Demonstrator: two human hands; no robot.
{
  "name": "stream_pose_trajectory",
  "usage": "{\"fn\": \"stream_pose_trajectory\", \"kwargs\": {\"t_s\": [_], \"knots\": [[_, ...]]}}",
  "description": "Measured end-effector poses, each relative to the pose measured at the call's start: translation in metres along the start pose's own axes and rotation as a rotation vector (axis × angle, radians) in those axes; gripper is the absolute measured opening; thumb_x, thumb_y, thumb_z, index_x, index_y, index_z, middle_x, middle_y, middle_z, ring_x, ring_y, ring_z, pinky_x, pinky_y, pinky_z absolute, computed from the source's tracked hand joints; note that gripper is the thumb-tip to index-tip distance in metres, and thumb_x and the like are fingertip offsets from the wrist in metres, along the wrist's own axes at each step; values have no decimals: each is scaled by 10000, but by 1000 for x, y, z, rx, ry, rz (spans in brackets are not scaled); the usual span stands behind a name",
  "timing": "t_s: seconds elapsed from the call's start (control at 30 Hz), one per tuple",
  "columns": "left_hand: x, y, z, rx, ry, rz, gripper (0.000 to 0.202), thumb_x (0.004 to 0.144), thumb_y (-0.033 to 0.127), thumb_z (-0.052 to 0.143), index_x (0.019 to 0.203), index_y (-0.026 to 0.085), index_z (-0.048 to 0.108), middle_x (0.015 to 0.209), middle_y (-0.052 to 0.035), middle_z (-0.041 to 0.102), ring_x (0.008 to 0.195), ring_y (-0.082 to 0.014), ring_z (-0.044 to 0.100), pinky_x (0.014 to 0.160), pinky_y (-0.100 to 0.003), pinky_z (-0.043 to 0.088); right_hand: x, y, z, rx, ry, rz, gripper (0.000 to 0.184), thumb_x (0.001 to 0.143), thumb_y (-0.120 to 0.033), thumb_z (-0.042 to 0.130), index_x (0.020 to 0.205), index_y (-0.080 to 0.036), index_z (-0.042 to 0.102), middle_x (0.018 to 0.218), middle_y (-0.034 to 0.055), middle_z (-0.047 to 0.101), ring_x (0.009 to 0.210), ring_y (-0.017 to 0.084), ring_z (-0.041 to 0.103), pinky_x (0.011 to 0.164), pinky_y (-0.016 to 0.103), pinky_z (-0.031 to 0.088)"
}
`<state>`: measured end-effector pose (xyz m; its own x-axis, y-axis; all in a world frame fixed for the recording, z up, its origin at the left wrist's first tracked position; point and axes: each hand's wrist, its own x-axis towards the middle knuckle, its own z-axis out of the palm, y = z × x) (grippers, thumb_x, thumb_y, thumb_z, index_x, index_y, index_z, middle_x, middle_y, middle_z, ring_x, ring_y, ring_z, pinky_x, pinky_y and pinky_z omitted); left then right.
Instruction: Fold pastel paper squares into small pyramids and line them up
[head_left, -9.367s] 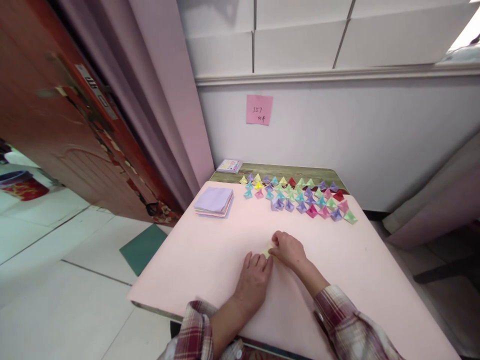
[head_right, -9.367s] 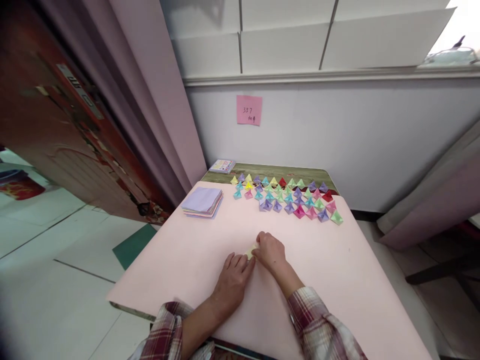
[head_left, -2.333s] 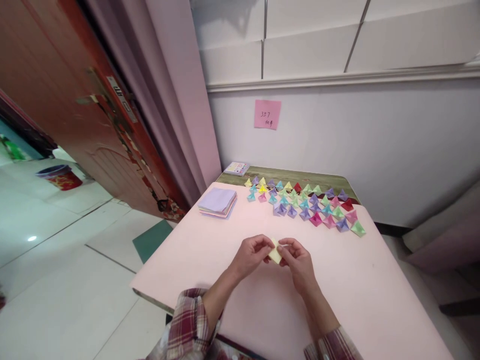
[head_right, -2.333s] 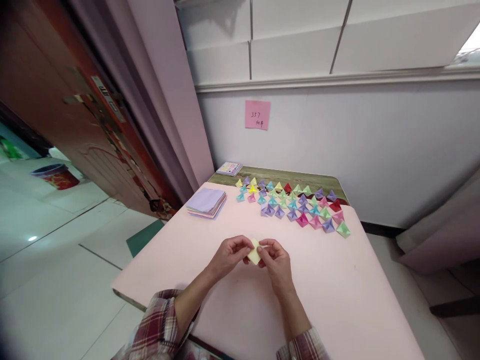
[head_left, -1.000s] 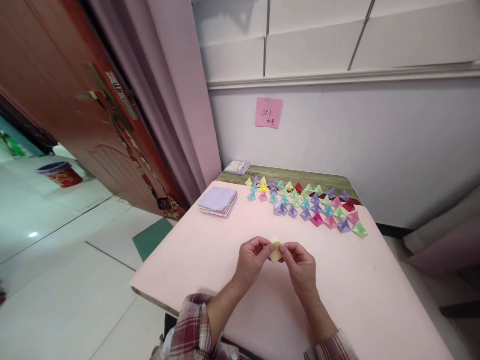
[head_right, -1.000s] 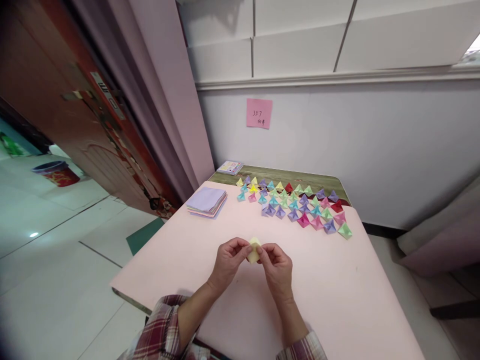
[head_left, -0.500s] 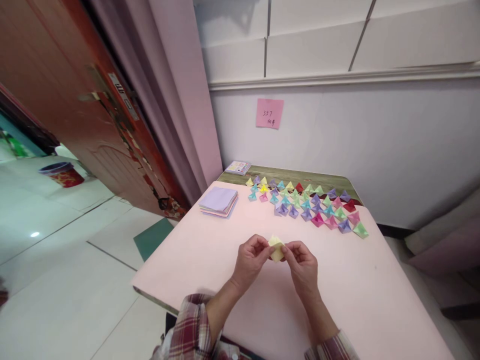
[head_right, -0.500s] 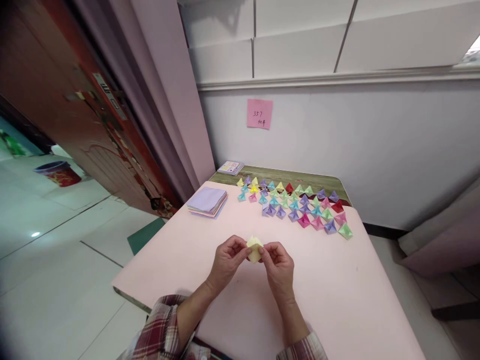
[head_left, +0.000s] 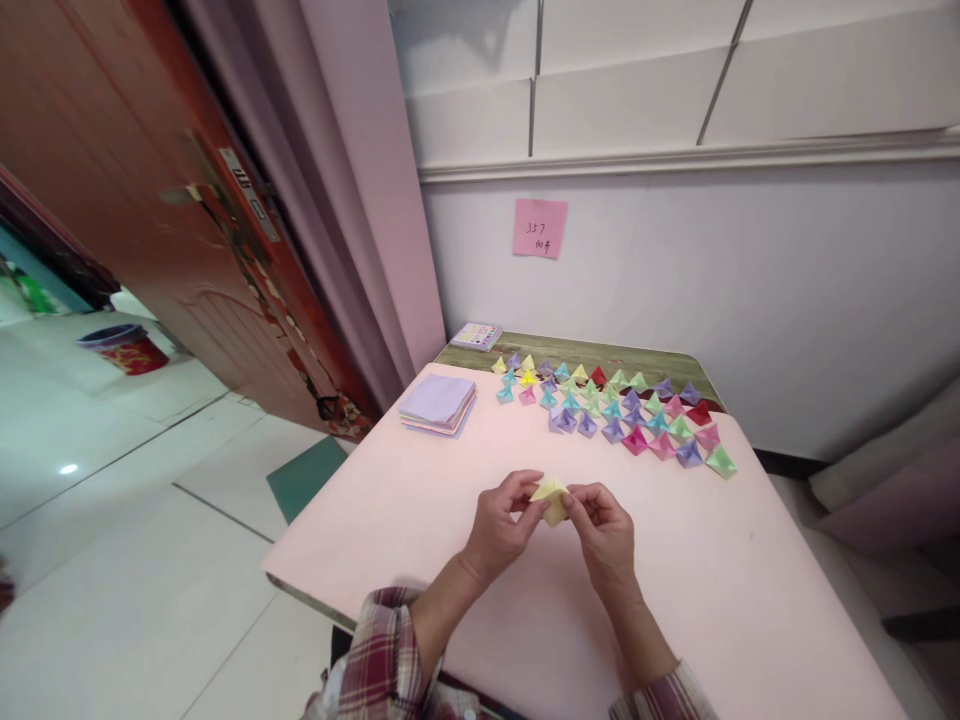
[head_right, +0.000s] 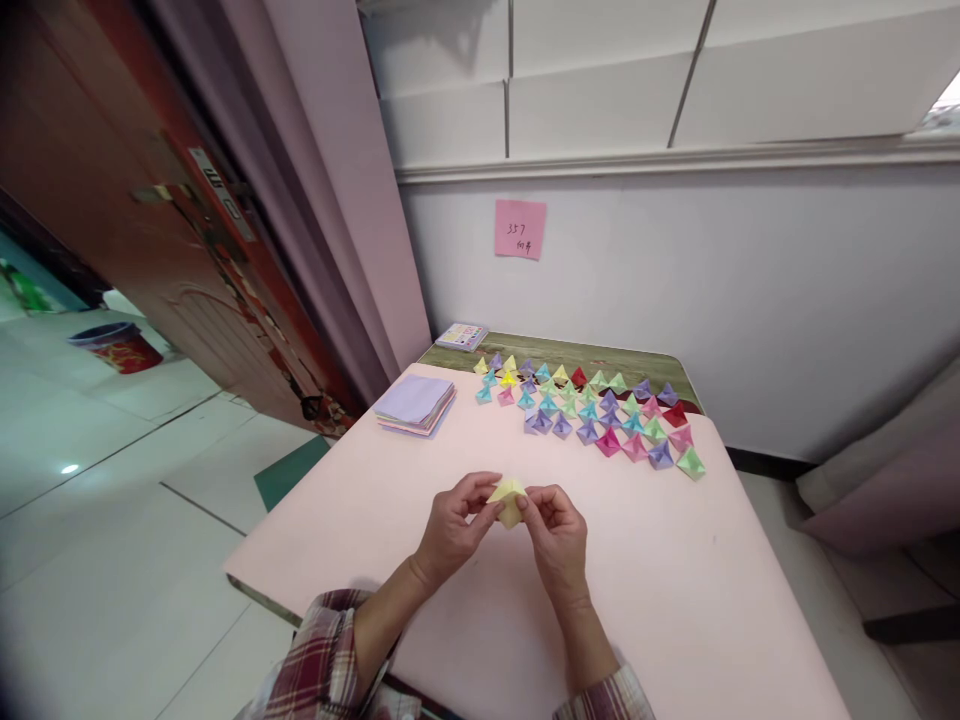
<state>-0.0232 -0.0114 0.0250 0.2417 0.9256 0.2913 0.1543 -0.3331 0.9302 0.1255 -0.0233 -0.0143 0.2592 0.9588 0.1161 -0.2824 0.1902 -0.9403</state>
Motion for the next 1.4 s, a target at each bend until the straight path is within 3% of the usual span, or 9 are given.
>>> {"fn": "stream_pose_trajectory", "kwargs": {"t_s": [0.13,0.37,0.7,1.07,1.27,1.4], "knots": [[-1,-3,0,97,45,94,242,841,246,606,1064,180,678,1001,-75,717,841,-178,684,748,-267,566,0,1,0,10,-2,-4,196,742,-331,750,725,-183,623,790,16,644,688,129,600,630,249,514],[0,-1,2,154,95,211,188,842,188,608,985,213,727,929,-59,736,826,-165,688,718,-258,567,0,0,1,6,2,-11,199,739,-336,751,732,-181,626,772,19,651,679,136,605,619,257,520],[-5,1,12,27,150,47,209,845,265,626,1020,189,711,954,-71,721,816,-168,681,705,-260,568,-1,-1,2,13,38,-39,210,740,-328,752,861,-200,639,781,14,655,711,143,624,632,255,532],[-3,2,9,117,166,91,220,861,275,601,1033,211,721,983,-78,724,836,-182,674,717,-276,558,-2,-2,1,-21,21,-34,178,751,-353,736,777,-193,661,733,11,654,666,142,598,597,258,512],[-3,-1,14,-69,199,-95,220,830,316,633,975,190,741,959,-76,731,865,-207,674,776,-308,556,-2,-2,4,1,42,-13,218,738,-361,749,811,-196,627,744,14,643,682,154,609,612,275,529],[-2,-6,19,-222,226,-221,252,803,343,658,952,156,736,905,-79,733,803,-203,670,718,-309,566,-1,1,3,13,52,3,247,719,-355,768,823,-192,614,750,15,636,688,151,609,611,269,529]]}}
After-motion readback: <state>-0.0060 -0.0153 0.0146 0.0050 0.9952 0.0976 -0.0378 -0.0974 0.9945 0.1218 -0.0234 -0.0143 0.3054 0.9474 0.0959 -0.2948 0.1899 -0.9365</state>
